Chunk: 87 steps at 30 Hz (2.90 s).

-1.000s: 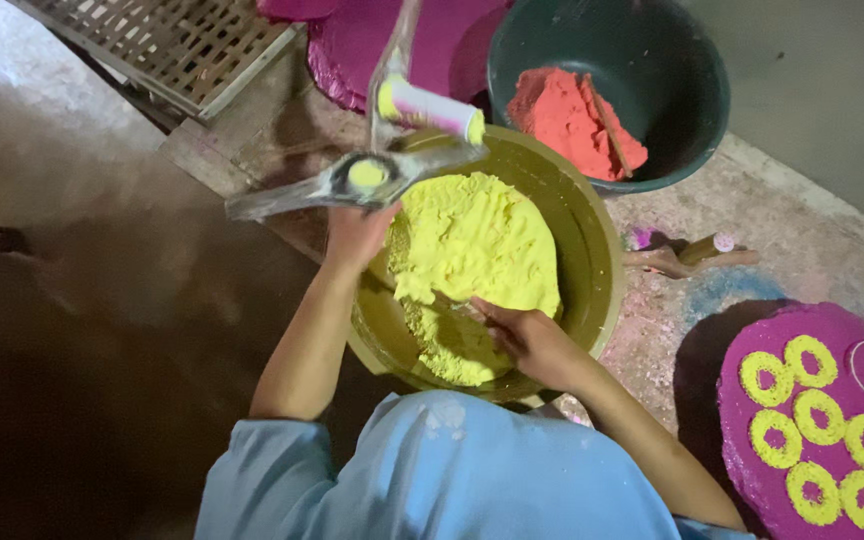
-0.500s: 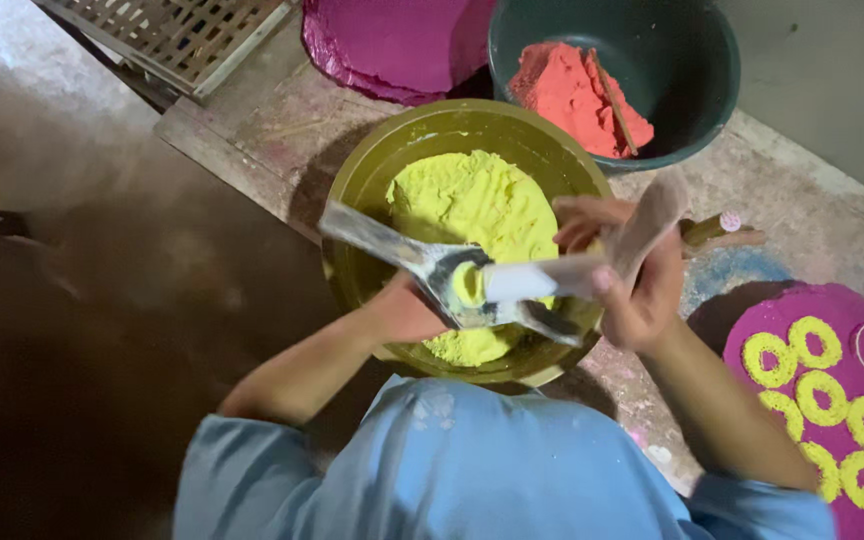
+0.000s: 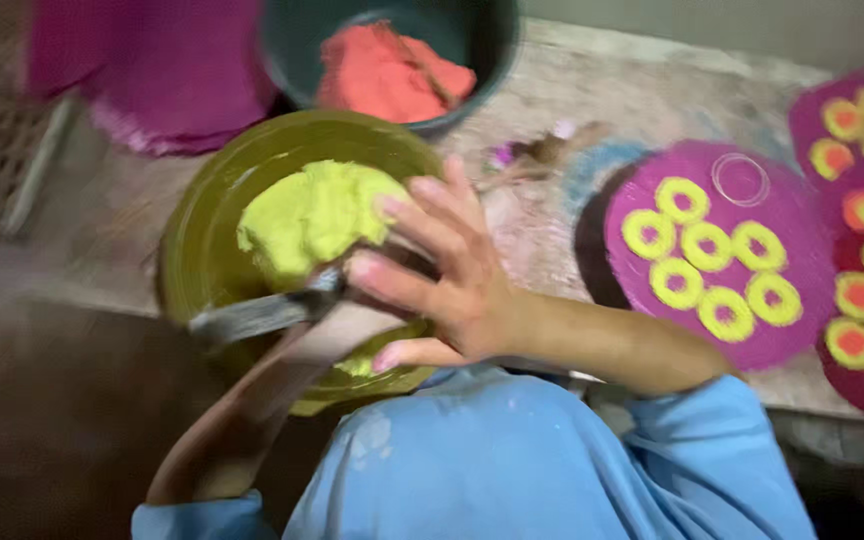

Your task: The person fills a handheld wooden mold with colored powder from a bowl, presses it with a plunger, and ejects formed powder rings onto round pink boards. They alternate between yellow and pink powder bowls and place the finished rings in rows alongside previously formed rings.

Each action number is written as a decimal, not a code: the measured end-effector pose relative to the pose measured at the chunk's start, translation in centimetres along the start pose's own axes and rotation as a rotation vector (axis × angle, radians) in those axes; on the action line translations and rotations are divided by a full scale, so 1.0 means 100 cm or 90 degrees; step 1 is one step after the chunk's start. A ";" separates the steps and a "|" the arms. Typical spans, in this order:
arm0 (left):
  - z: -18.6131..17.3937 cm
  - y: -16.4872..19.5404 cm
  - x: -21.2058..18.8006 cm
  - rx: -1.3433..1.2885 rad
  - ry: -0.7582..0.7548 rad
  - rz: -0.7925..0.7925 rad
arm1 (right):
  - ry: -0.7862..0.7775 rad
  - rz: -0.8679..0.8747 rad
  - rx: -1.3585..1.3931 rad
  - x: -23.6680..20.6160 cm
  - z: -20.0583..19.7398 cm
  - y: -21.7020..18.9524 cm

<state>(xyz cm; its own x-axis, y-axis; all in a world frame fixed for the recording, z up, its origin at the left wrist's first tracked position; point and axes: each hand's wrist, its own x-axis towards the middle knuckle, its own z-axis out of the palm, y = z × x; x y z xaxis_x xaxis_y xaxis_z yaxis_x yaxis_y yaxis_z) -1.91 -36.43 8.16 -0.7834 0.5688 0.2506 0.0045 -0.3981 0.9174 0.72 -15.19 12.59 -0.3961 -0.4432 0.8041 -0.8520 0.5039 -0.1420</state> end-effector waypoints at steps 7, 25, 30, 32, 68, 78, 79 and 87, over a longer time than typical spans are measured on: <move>0.011 -0.056 0.096 0.239 0.223 0.309 | 0.009 0.520 1.056 -0.082 -0.045 -0.008; 0.311 -0.311 0.358 0.610 -0.186 0.094 | 0.432 0.790 0.518 -0.417 -0.343 -0.043; 0.324 -0.343 0.395 0.813 -0.205 -0.284 | 0.611 0.872 0.461 -0.485 -0.356 -0.101; 0.321 -0.341 0.399 0.788 -0.253 -0.315 | 0.672 0.846 0.456 -0.492 -0.354 -0.115; 0.215 -0.317 0.177 0.698 -0.166 -0.066 | 0.530 0.857 0.571 -0.355 -0.277 -0.020; 0.222 -0.288 0.213 0.167 -0.133 -0.097 | 0.176 0.930 0.626 -0.378 -0.280 0.020; 0.224 -0.280 0.221 -0.133 -0.178 -0.141 | 0.126 0.968 0.706 -0.380 -0.279 0.030; 0.239 -0.249 0.259 -0.751 -0.289 -0.044 | -0.262 1.286 0.797 -0.352 -0.313 0.104</move>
<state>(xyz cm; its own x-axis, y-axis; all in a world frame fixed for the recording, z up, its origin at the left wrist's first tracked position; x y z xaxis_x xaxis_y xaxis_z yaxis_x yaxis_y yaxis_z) -7.50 5.40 -0.84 -0.4760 0.7161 0.5105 -0.7664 -0.6225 0.1587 16.55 28.86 0.94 -0.5341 -0.3213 -0.7820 0.8408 -0.1051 -0.5311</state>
